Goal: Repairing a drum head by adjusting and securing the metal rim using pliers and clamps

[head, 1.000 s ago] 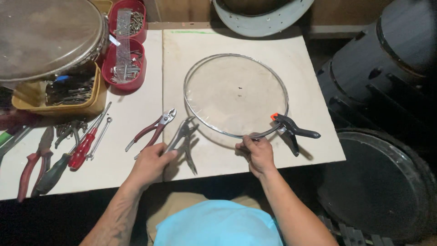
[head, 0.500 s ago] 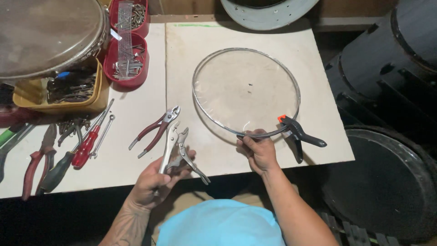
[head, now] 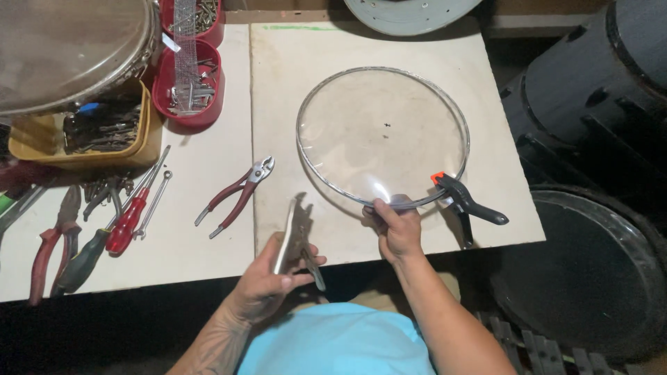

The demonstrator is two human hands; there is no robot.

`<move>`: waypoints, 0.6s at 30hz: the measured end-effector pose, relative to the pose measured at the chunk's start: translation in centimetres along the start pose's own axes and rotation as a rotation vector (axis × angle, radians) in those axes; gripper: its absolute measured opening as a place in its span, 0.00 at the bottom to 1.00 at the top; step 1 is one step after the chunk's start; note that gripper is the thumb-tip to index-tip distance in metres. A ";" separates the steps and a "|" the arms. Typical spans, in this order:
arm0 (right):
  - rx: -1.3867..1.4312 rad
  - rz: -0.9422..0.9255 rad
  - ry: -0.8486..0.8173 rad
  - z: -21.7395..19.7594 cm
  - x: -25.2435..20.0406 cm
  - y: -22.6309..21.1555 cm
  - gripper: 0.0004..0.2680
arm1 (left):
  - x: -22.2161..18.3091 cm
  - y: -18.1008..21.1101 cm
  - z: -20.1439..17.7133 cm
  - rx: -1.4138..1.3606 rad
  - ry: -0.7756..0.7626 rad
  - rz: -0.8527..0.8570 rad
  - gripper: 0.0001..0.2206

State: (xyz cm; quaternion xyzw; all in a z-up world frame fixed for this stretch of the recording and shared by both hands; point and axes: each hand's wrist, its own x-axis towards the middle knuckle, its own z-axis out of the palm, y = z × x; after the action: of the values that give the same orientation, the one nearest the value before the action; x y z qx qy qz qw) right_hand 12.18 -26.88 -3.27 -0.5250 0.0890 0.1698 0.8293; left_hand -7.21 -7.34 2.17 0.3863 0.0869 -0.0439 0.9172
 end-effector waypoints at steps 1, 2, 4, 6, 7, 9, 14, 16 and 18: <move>0.001 0.001 0.001 0.3 -0.1 0.0 0.09 | 0.0 -0.3 0.9 0.000 0.000 -0.001 0.40; 0.018 0.007 0.046 0.6 -0.1 0.0 0.10 | 0.0 -0.5 1.8 0.002 -0.007 -0.029 0.42; 0.033 0.014 0.091 0.8 0.1 0.2 0.12 | 0.3 -1.7 2.6 0.003 -0.013 -0.056 0.44; 0.069 0.046 0.178 0.8 0.6 0.5 0.11 | 0.8 -3.2 2.4 0.062 -0.109 -0.101 0.51; 0.069 0.045 0.175 0.9 0.7 0.4 0.11 | 1.2 -3.6 2.7 0.063 -0.108 -0.098 0.51; 0.108 0.061 0.168 0.9 0.6 0.2 0.11 | 2.0 -4.5 3.2 0.243 -0.021 -0.144 0.43; 0.149 0.069 0.155 1.0 0.6 0.1 0.12 | 2.7 -3.1 5.5 0.704 0.031 -0.072 0.36; 0.156 0.083 0.157 0.8 0.5 0.2 0.12 | 2.7 -3.1 6.1 0.801 0.027 -0.110 0.35; 0.140 0.100 0.184 0.9 0.6 0.2 0.11 | 3.0 -3.3 6.3 0.844 0.011 -0.042 0.33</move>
State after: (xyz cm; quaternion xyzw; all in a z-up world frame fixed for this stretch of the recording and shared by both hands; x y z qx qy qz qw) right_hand 12.67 -25.89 -3.22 -0.4741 0.2025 0.1553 0.8427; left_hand -3.96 -14.19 3.62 0.7266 0.0742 -0.0923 0.6768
